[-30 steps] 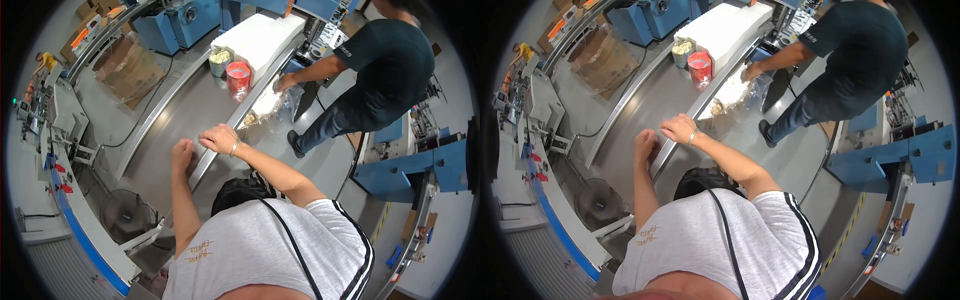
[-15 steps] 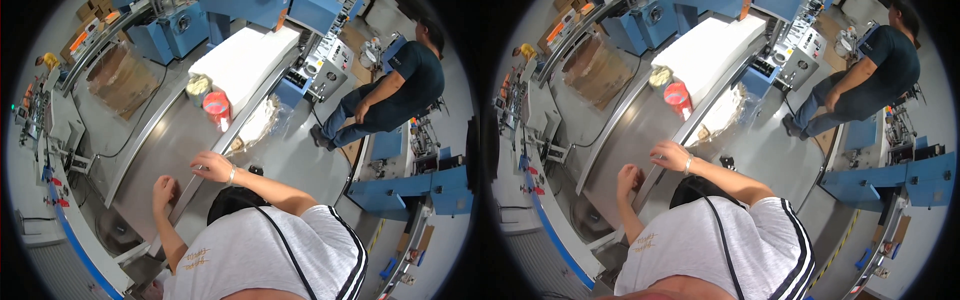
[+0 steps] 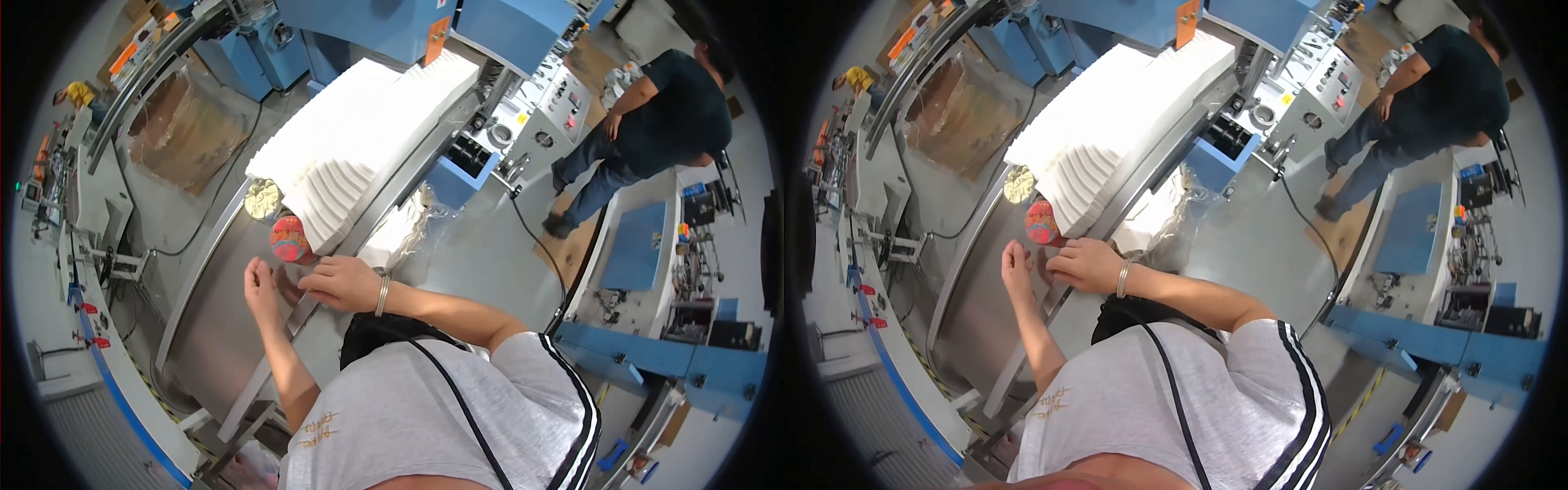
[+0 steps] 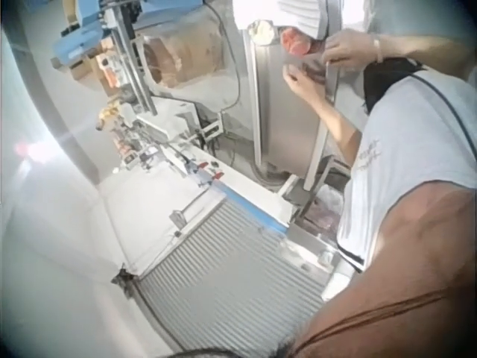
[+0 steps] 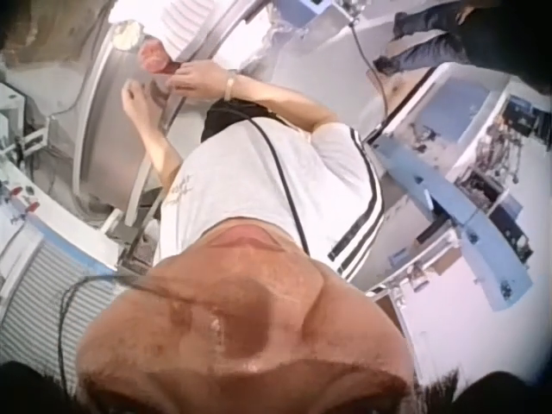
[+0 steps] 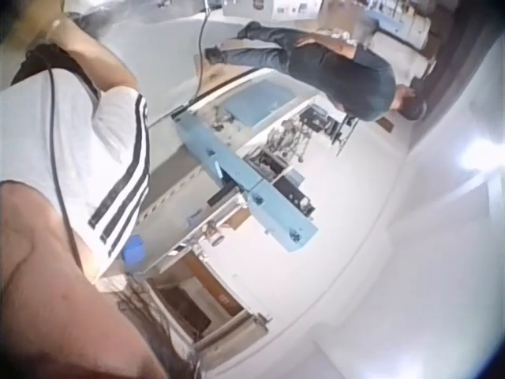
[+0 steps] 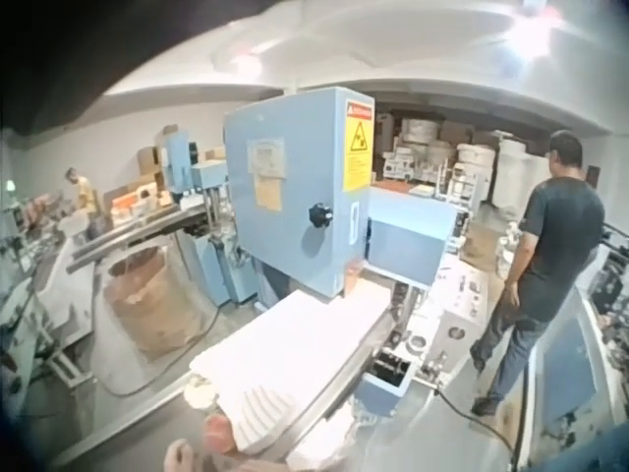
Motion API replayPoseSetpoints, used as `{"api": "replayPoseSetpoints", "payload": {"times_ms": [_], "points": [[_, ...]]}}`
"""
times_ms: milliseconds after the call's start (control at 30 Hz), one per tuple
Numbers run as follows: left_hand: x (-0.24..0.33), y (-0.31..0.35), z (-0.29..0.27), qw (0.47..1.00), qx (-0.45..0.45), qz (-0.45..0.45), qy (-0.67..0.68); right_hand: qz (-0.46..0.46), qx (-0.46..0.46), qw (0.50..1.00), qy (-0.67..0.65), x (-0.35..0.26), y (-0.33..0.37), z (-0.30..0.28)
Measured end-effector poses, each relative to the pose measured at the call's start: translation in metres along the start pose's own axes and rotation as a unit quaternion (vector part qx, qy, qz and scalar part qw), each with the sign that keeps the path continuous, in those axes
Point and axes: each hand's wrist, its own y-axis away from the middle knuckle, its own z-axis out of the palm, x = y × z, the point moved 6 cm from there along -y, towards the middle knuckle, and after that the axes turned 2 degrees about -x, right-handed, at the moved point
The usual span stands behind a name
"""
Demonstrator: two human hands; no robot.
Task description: Organizing and inspecting stacks of paper napkins on an industrial production line.
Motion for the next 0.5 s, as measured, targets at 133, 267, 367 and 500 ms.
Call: {"api": "replayPoseSetpoints", "payload": {"times_ms": [133,267,367,500], "points": [[-0.018,-0.005,0.013,0.998,0.028,-0.039,0.043,-0.060,0.041,0.997,0.007,-0.001,-0.024,-0.005],[-0.016,0.000,0.030,0.996,-0.015,-0.040,0.080,-0.075,0.078,0.992,0.065,0.005,-0.047,-0.004],[-0.011,0.000,0.042,0.989,-0.048,-0.026,0.136,-0.073,0.077,0.988,0.114,0.015,-0.053,-0.008],[-0.002,0.003,0.043,0.997,-0.050,-0.030,0.055,-0.056,0.059,0.982,0.169,0.029,-0.055,-0.003]]}}
